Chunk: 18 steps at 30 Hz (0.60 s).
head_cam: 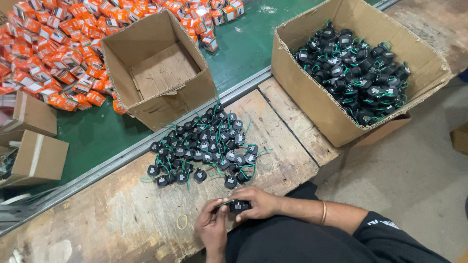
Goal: The person picks up black wired electrical components from the workbench one at a time and places them into a large cardboard box beside the bench. They work through the pile of components, occasionally gathering scattered units closer before placing them in the box.
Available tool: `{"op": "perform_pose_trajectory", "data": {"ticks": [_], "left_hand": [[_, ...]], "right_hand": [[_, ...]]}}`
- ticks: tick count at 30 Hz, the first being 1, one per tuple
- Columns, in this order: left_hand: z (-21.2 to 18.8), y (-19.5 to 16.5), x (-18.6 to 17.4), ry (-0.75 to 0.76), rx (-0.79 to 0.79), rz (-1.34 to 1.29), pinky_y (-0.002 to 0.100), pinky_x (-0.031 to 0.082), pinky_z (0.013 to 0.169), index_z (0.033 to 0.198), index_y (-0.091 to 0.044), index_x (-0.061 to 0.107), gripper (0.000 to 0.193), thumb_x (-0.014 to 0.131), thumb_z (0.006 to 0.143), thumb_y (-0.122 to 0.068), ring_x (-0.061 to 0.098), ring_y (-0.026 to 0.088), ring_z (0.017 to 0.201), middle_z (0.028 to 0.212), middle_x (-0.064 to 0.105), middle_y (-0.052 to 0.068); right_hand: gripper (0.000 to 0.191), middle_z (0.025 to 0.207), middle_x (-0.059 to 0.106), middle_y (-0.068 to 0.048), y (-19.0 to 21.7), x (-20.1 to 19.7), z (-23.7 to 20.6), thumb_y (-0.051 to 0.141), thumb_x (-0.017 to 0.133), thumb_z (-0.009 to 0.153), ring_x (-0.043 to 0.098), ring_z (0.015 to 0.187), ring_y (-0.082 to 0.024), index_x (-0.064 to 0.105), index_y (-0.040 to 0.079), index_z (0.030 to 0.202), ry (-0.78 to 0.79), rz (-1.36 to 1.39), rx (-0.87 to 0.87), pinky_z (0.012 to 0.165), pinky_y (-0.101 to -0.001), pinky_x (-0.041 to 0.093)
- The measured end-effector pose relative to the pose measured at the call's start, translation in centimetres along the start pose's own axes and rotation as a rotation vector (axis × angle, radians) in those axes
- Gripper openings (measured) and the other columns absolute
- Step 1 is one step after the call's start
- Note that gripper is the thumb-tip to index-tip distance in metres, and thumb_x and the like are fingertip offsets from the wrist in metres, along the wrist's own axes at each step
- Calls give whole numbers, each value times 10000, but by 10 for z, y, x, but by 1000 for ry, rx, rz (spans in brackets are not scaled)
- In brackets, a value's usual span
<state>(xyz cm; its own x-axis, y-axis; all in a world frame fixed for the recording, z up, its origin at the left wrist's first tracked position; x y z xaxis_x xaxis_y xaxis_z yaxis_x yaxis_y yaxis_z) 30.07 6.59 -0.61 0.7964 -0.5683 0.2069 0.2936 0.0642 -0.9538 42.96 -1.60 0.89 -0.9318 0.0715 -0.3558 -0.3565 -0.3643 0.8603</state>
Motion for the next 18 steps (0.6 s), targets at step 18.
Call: {"op": "perform_pose_trajectory", "data": {"ticks": [18], "left_hand": [[8, -40, 25, 71, 62, 309, 375, 547, 913, 896, -14, 668, 213, 827, 755, 1, 705, 280, 1013, 999, 752, 112]], "right_hand": [[379, 1105, 679, -164, 23, -10, 3, 143, 809, 841, 697, 1013, -319, 677, -23, 1155, -179, -39, 40, 869, -394, 566]]}}
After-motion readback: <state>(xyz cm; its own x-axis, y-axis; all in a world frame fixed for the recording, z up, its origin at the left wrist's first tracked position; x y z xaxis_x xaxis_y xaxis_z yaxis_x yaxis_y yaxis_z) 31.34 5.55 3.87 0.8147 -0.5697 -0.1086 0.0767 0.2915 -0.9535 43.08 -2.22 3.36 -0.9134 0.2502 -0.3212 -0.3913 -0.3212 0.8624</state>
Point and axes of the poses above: each hand's wrist, its own z-axis towards the middle knuckle, its own x-axis out of the palm, y = z × x, the point moved 10 cm from there along z, towards the middle knuckle
